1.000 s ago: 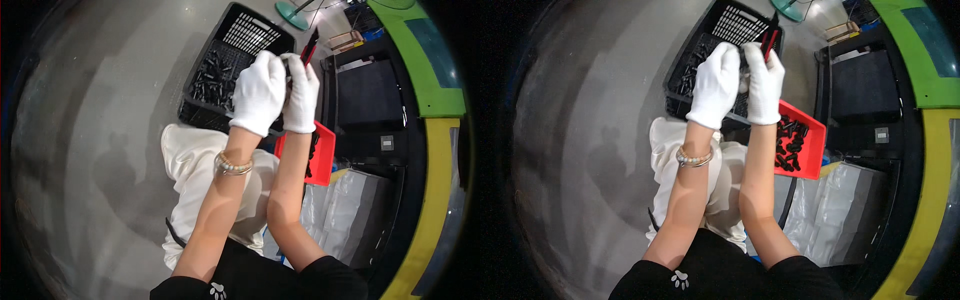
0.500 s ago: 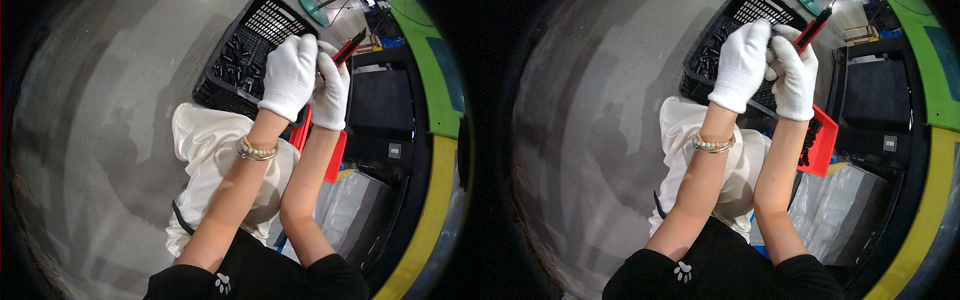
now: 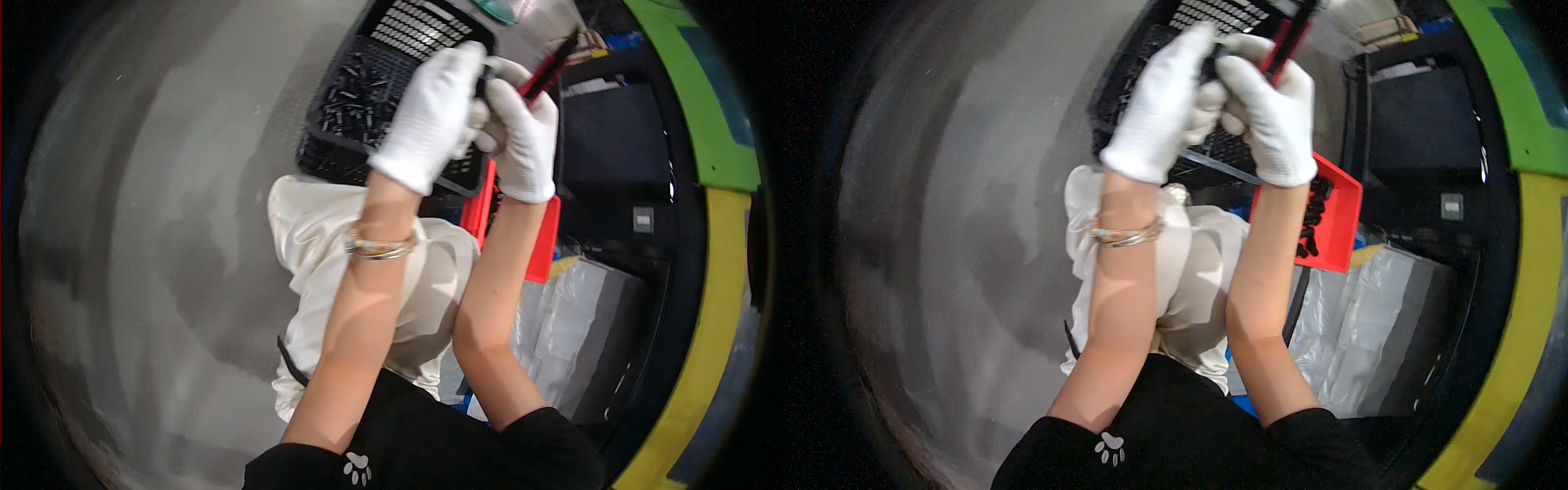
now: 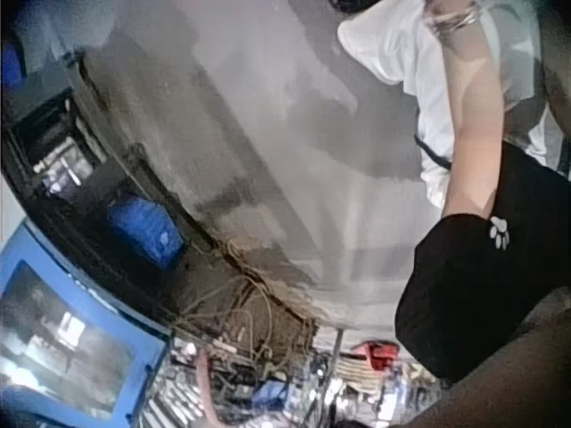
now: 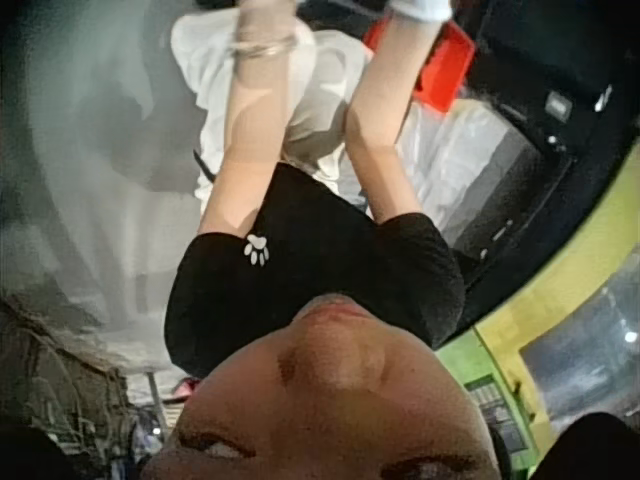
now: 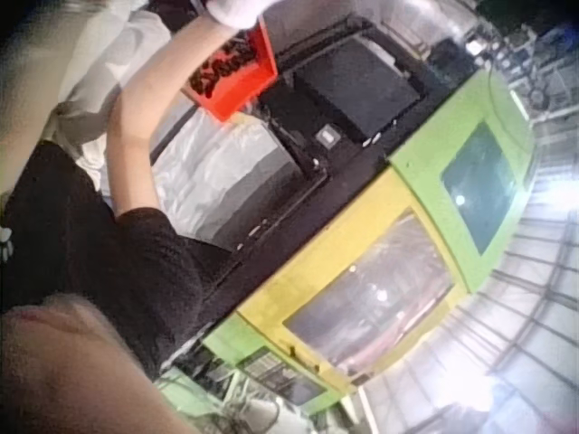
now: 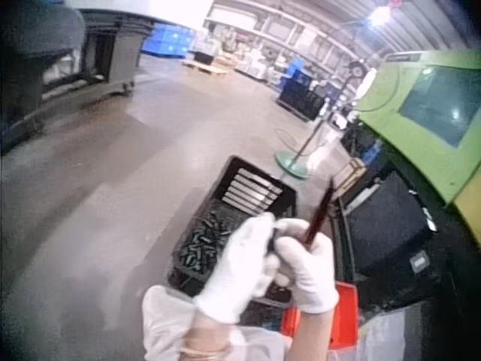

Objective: Clean and inspect small black plastic components using a scraper or small tool.

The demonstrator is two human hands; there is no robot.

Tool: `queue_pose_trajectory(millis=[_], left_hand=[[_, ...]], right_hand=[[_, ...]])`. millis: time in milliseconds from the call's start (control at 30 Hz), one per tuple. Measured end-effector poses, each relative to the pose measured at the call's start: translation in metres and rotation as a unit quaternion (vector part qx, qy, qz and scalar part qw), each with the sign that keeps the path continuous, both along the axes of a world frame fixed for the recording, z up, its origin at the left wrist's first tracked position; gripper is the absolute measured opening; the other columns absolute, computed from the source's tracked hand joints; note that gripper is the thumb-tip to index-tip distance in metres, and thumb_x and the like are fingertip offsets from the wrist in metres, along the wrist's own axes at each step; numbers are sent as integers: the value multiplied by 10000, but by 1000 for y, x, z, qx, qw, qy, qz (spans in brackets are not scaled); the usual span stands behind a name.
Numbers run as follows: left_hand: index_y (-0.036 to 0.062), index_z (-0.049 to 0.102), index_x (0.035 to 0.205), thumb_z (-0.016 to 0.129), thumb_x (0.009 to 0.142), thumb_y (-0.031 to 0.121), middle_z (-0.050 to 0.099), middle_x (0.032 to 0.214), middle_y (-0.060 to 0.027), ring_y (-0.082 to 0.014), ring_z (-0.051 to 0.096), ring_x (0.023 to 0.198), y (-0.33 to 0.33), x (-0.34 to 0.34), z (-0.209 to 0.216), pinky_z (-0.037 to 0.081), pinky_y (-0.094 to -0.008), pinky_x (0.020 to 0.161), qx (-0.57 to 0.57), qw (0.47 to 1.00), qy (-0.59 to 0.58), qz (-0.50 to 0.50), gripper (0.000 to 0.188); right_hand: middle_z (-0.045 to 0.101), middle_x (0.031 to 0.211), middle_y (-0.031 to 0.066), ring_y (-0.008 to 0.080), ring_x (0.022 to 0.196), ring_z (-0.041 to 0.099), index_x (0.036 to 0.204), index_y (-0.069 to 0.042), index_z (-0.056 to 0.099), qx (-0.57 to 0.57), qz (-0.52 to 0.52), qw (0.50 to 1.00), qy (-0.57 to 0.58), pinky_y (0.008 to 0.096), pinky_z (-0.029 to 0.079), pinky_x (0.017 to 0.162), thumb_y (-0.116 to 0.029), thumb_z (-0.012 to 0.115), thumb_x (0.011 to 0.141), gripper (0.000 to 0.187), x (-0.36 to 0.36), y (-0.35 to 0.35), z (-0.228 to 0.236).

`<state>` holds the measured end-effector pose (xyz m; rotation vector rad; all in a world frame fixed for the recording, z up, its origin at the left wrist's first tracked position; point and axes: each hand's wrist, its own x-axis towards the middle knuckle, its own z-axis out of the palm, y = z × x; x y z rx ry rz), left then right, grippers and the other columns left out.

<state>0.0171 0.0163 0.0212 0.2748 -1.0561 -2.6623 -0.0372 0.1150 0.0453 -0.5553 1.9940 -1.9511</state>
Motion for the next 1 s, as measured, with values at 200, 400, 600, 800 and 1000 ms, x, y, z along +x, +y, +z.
queue_pose_trajectory(millis=[200,400,600,800,1000], left_hand=[[95,482,793,415,918,397,410,515,18,-64,344,345,-5,6,-3,260,-208,310,10,999,-22,-32,333],[-15,522,911,524,855,395,603,646,-169,-306,641,628,11,-8,-12,509,-369,612,-226,968,-77,76,413],[9,573,925,639,783,319,617,750,-178,-303,634,705,6,-7,-16,507,-366,642,-410,890,-14,199,347],[3,642,830,580,848,443,621,695,-77,-119,573,605,17,-24,-18,458,-242,592,-357,893,21,274,446],[-29,591,720,558,844,491,585,544,-110,-228,603,518,11,-10,-6,468,-345,503,-302,923,-102,217,536]], right_hand=[[516,616,-27,18,446,384,1049,28,601,13,46,999,-1,191,265,385,-93,607,835,245,6,-2,4],[508,646,-28,2,447,369,1112,40,554,-12,10,1000,8,167,264,388,-119,544,880,281,-1,12,-21],[412,586,-62,0,425,311,832,-55,545,-120,-4,990,-73,172,234,369,-195,550,883,149,-11,15,-28],[304,533,-88,11,366,209,657,-143,400,-248,67,922,-290,181,161,319,-230,528,879,271,0,15,-20],[392,542,-50,33,362,249,845,-50,554,-170,75,936,-300,205,176,333,-466,446,910,435,0,15,-24]])
